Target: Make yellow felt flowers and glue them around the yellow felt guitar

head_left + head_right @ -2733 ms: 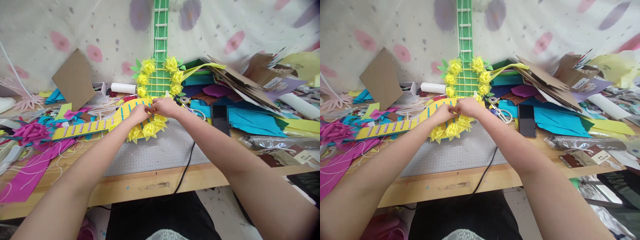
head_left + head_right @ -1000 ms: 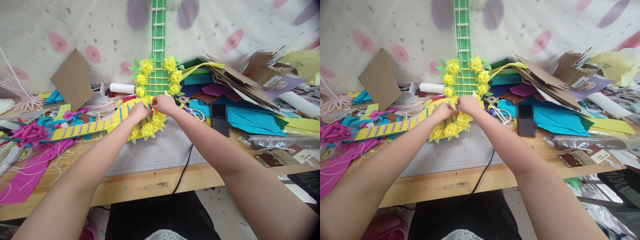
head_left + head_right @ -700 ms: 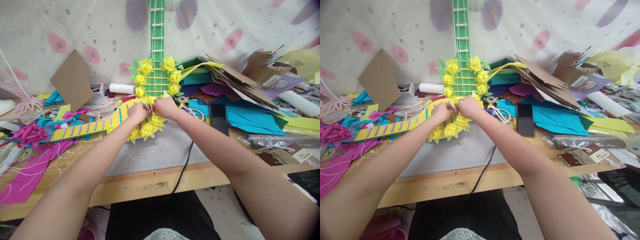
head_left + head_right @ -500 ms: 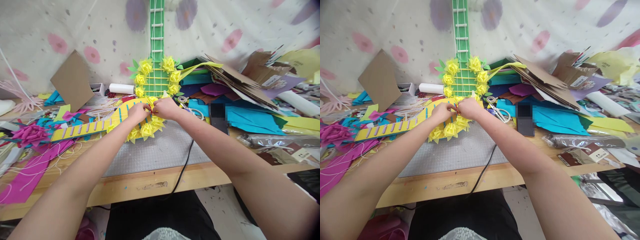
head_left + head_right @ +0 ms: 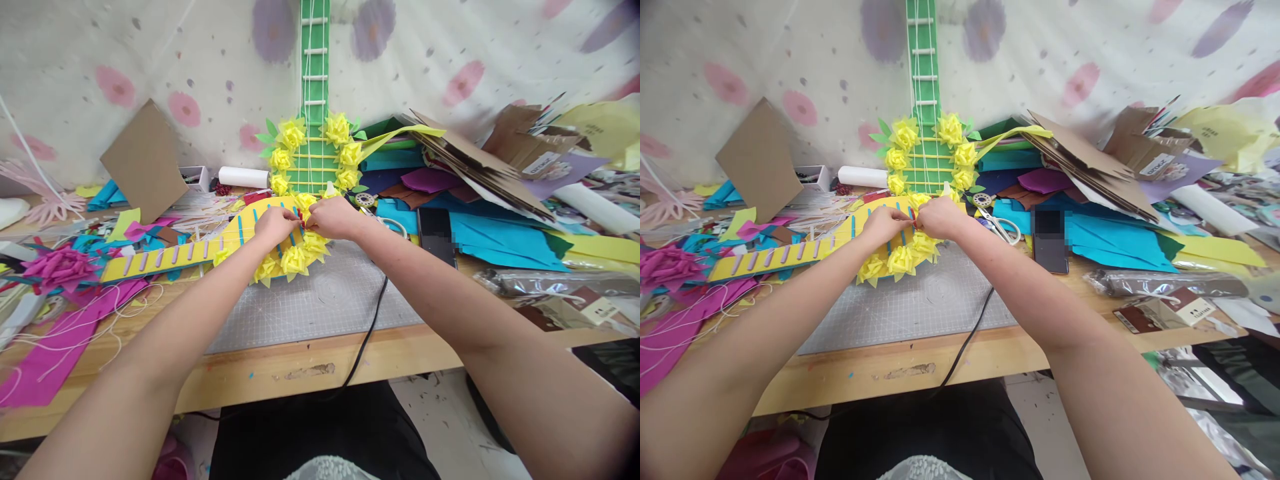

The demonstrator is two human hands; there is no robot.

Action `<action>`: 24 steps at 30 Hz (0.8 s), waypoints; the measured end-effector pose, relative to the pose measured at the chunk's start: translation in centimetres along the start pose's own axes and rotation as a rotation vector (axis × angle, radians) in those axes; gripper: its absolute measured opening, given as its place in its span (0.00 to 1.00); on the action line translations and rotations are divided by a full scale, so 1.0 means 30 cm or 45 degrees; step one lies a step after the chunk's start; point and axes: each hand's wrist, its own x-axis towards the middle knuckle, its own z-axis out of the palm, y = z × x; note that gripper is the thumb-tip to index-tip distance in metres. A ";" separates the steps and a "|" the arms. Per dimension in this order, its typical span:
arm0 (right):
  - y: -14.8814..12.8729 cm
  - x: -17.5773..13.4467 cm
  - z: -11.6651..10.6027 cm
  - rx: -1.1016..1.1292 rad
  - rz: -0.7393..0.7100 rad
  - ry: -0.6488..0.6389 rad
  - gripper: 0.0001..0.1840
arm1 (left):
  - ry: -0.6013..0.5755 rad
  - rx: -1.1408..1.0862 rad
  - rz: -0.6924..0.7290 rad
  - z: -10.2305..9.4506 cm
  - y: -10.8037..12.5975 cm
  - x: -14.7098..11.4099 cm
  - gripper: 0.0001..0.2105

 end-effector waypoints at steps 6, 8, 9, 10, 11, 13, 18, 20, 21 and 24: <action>-0.001 -0.006 0.002 -0.019 -0.019 0.055 0.18 | -0.004 -0.082 -0.137 0.006 0.009 0.009 0.09; -0.004 -0.012 -0.004 -0.015 -0.026 0.056 0.18 | -0.012 -0.035 -0.176 -0.001 0.025 0.007 0.08; -0.006 -0.016 -0.009 -0.012 -0.020 0.046 0.18 | -0.012 -0.021 -0.187 -0.005 0.033 0.005 0.08; -0.008 -0.019 -0.013 -0.011 -0.011 0.031 0.18 | -0.012 -0.013 -0.195 -0.009 0.040 0.004 0.07; -0.010 -0.022 -0.017 -0.012 -0.003 0.014 0.18 | -0.014 -0.005 -0.201 -0.012 0.047 0.003 0.07; -0.012 -0.025 -0.021 -0.023 -0.005 -0.022 0.17 | -0.022 0.016 -0.202 -0.015 0.055 0.001 0.07; -0.018 -0.019 -0.024 -0.061 -0.014 -0.107 0.19 | -0.001 0.079 -0.062 -0.009 0.046 -0.004 0.09; -0.020 -0.019 -0.026 -0.075 -0.011 -0.107 0.19 | 0.002 0.119 0.022 -0.005 0.036 -0.006 0.09; -0.021 -0.021 -0.027 -0.077 -0.007 -0.097 0.19 | -0.004 0.140 0.053 -0.004 0.032 -0.006 0.09; -0.021 -0.033 -0.028 -0.065 -0.006 -0.053 0.19 | -0.037 0.194 0.097 -0.006 0.022 -0.008 0.10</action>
